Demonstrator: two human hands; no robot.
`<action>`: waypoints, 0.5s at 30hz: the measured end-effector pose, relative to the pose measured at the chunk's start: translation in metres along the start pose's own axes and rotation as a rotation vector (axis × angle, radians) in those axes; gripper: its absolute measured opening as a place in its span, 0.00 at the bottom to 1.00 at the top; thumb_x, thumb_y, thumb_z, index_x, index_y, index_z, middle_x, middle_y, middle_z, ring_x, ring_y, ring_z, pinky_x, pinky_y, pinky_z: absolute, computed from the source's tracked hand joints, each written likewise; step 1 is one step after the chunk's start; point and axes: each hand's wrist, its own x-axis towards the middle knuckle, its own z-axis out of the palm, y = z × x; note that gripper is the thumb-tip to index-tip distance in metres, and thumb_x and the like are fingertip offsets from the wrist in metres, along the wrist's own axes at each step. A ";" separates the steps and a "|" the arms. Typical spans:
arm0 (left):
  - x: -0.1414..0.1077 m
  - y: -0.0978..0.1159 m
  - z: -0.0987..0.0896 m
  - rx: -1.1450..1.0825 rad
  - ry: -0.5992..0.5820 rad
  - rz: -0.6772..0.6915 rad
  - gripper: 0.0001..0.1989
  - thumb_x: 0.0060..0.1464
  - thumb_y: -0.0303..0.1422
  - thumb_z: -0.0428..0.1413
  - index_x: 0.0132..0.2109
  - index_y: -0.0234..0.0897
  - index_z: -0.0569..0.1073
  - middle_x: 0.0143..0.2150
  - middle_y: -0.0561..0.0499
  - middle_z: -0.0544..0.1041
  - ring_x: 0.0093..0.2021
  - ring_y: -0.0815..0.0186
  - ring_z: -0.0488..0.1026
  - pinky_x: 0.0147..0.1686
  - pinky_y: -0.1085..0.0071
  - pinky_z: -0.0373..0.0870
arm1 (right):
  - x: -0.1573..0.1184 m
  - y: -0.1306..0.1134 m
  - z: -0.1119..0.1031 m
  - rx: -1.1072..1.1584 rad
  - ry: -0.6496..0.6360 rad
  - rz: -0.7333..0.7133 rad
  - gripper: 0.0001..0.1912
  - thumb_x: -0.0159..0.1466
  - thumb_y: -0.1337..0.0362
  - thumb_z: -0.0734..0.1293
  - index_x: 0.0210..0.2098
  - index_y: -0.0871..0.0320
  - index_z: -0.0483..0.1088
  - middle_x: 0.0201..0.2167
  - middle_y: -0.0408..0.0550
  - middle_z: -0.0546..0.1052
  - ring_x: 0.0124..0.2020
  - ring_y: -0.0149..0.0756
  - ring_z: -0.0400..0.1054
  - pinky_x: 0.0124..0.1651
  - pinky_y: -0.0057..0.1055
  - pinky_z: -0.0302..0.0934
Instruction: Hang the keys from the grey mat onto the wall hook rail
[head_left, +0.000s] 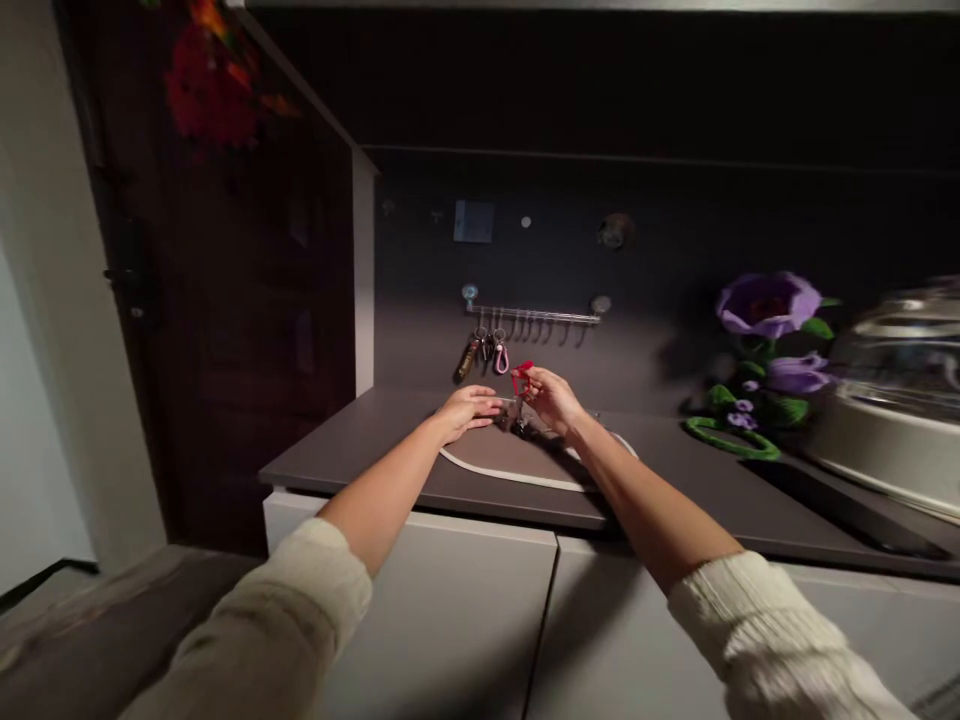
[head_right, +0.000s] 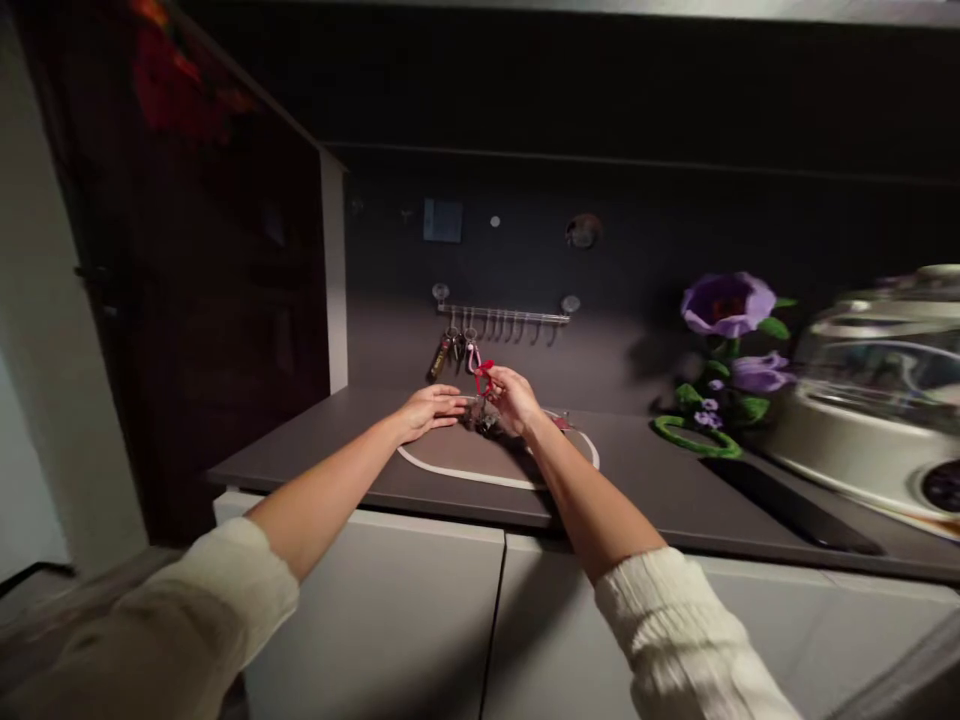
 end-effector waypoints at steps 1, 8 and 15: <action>0.000 0.000 0.000 -0.002 0.002 -0.001 0.11 0.48 0.22 0.54 0.40 0.33 0.66 0.48 0.40 0.72 0.37 0.69 0.73 0.46 0.62 0.65 | 0.002 -0.001 0.000 0.001 0.002 0.001 0.06 0.48 0.65 0.69 0.27 0.58 0.71 0.28 0.43 0.76 0.18 0.20 0.55 0.24 0.22 0.54; 0.001 -0.001 0.001 -0.022 0.009 -0.014 0.10 0.48 0.24 0.54 0.40 0.33 0.66 0.46 0.40 0.73 0.37 0.68 0.74 0.44 0.64 0.66 | 0.018 -0.006 0.005 -0.028 0.061 -0.072 0.08 0.44 0.67 0.71 0.24 0.59 0.68 0.27 0.42 0.75 0.21 0.23 0.59 0.24 0.23 0.54; 0.003 -0.003 0.000 -0.038 -0.009 -0.020 0.09 0.48 0.25 0.55 0.39 0.34 0.67 0.45 0.42 0.74 0.36 0.68 0.74 0.43 0.65 0.66 | 0.032 -0.018 0.010 -0.101 0.105 -0.067 0.10 0.45 0.71 0.68 0.25 0.58 0.63 0.26 0.42 0.75 0.21 0.24 0.62 0.24 0.23 0.55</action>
